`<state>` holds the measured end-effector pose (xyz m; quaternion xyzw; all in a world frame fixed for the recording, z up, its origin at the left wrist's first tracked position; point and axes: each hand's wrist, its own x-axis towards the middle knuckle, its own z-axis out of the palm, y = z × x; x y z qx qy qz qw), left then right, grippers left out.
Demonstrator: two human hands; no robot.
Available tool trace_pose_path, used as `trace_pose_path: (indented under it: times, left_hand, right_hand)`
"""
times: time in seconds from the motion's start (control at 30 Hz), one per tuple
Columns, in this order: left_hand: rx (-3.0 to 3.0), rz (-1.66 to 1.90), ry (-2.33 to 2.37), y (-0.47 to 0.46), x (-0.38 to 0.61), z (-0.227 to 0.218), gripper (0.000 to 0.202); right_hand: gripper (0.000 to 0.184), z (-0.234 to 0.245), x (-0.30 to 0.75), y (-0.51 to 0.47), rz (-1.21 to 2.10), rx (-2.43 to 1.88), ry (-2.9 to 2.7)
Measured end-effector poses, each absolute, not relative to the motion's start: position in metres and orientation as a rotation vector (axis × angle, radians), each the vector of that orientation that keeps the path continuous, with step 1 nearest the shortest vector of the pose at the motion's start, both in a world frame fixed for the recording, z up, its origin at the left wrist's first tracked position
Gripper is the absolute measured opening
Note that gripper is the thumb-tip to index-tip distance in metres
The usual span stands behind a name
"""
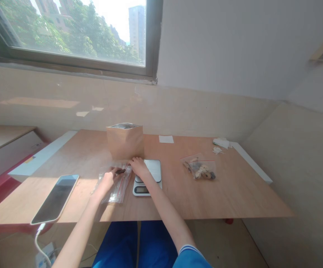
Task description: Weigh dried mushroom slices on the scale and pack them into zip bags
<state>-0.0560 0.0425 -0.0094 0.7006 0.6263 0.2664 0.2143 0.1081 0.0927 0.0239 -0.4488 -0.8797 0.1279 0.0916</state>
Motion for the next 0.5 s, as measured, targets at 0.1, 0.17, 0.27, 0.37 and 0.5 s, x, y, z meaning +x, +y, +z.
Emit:
trace_pose_path:
  times: [0.1, 0.17, 0.27, 0.37, 0.5]
  left_hand:
    - [1.933, 0.774, 1.738, 0.042, -0.055, 0.0, 0.022]
    - [1.929, 0.813, 1.746, 0.044, -0.055, 0.009, 0.021]
    - [1.924, 0.904, 1.779, 0.05, -0.056, 0.033, 0.022]
    - [1.921, 1.208, 1.778, 0.059, -0.059, 0.072, 0.026]
    - [1.9, 1.671, 1.752, 0.084, -0.059, 0.129, 0.03]
  right_hand:
    - [0.033, 0.025, 0.108, 0.096, 0.418, -1.306, -2.589]
    - [0.031, 0.03, 0.11, 0.098, 0.45, -1.28, -2.551]
    - [0.028, 0.049, 0.114, 0.098, 0.495, -1.223, -2.478]
    - [0.025, 0.086, 0.119, 0.099, 0.567, -1.045, -2.247]
    - [0.022, 0.145, 0.117, 0.112, 0.48, -0.767, -1.859]
